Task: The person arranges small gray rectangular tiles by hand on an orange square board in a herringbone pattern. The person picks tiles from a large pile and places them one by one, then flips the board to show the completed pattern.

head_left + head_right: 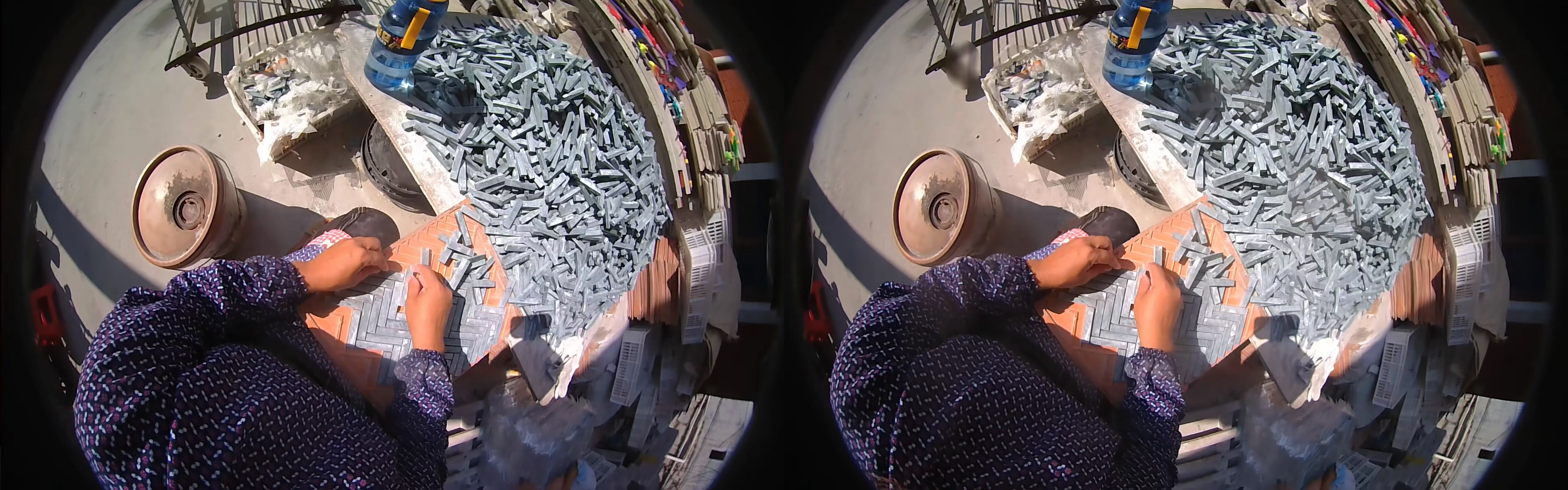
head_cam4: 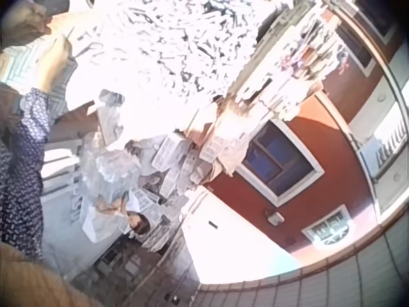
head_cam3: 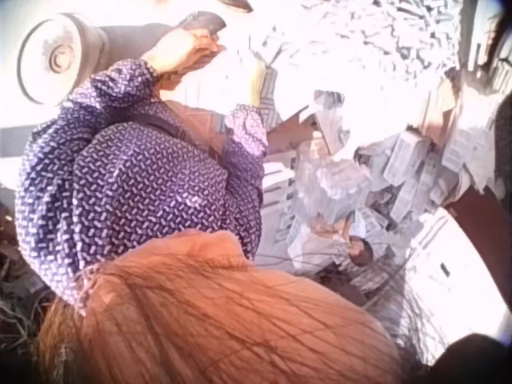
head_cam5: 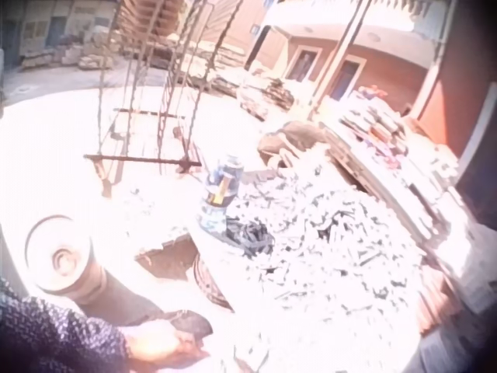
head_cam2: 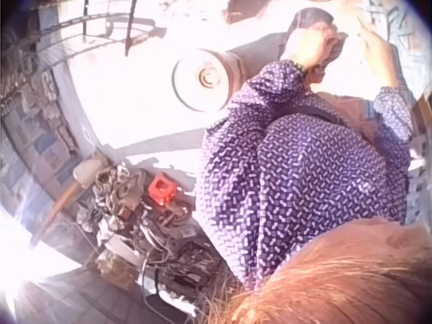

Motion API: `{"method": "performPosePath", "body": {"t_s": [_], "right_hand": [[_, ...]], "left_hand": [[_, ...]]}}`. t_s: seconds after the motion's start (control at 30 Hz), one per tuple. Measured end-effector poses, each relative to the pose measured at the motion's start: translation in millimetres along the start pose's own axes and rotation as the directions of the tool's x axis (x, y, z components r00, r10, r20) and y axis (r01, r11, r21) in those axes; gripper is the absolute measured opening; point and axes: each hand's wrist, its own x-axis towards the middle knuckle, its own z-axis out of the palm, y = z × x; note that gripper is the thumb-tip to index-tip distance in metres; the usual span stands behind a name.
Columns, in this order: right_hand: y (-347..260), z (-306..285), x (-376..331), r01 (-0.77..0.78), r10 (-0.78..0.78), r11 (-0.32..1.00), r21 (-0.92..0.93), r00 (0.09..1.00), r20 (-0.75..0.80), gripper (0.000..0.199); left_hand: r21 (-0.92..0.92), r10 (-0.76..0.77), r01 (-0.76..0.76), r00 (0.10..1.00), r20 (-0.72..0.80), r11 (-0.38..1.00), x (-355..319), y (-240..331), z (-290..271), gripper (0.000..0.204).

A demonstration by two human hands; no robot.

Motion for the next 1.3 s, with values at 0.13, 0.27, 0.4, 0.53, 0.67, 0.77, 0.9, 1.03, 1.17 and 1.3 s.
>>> {"method": "performPosePath", "body": {"t_s": [0.13, 0.27, 0.4, 0.53, 0.67, 0.77, 0.9, 1.03, 1.17, 1.3], "right_hand": [[6, -4, 1, 0.053, -0.053, 0.999, 0.005, 0.997, 0.048, 0.020], [14, -6, -8, 0.121, -0.122, 0.992, 0.029, 0.992, 0.025, 0.020], [14, -4, -25, 0.001, 0.000, 0.993, 0.121, 1.000, -0.008, 0.025], [5, 2, -30, -0.057, 0.060, 0.994, 0.094, 0.998, -0.032, 0.027], [7, 5, -22, -0.039, 0.041, 0.999, 0.030, 0.998, -0.051, 0.024], [12, 0, -16, -0.114, 0.109, 0.990, 0.087, 0.992, 0.059, 0.024], [12, -3, -16, -0.059, 0.056, 0.997, 0.044, 0.996, 0.076, 0.019], [23, -9, -14, -0.079, 0.062, 0.988, 0.135, 0.990, 0.126, 0.010], [23, -17, -3, -0.007, 0.015, 0.999, 0.044, 0.980, -0.197, 0.015], [21, -9, 3, 0.017, -0.029, 0.997, -0.078, 0.987, -0.156, 0.025]], "left_hand": [[-0.026, 0.008, -0.008, 1.000, 0.003, 1.000, -2, 0, -2, 0.023], [-0.027, 0.038, -0.038, 0.999, 0.008, 0.999, -7, 5, -8, 0.026], [-0.059, -0.002, 0.005, 0.999, 0.044, 0.998, -10, 3, -7, 0.028], [-0.101, 0.032, -0.030, 0.999, 0.019, 0.994, -5, -6, 1, 0.029], [-0.069, 0.026, -0.022, 0.998, 0.052, 0.997, 0, -3, -2, 0.029], [-0.098, 0.026, -0.026, 1.000, 0.000, 0.995, -5, -2, -6, 0.024], [-0.144, -0.045, 0.031, 0.995, -0.092, 0.989, -8, -5, -9, 0.015], [-0.098, -0.061, 0.050, 0.992, -0.110, 0.994, 1, -8, -15, 0.012], [-0.100, 0.036, -0.047, 0.994, -0.102, 0.994, 32, -4, -3, 0.014], [0.079, 0.335, -0.336, 0.942, 0.023, 0.939, 69, -6, 14, 0.031]]}}
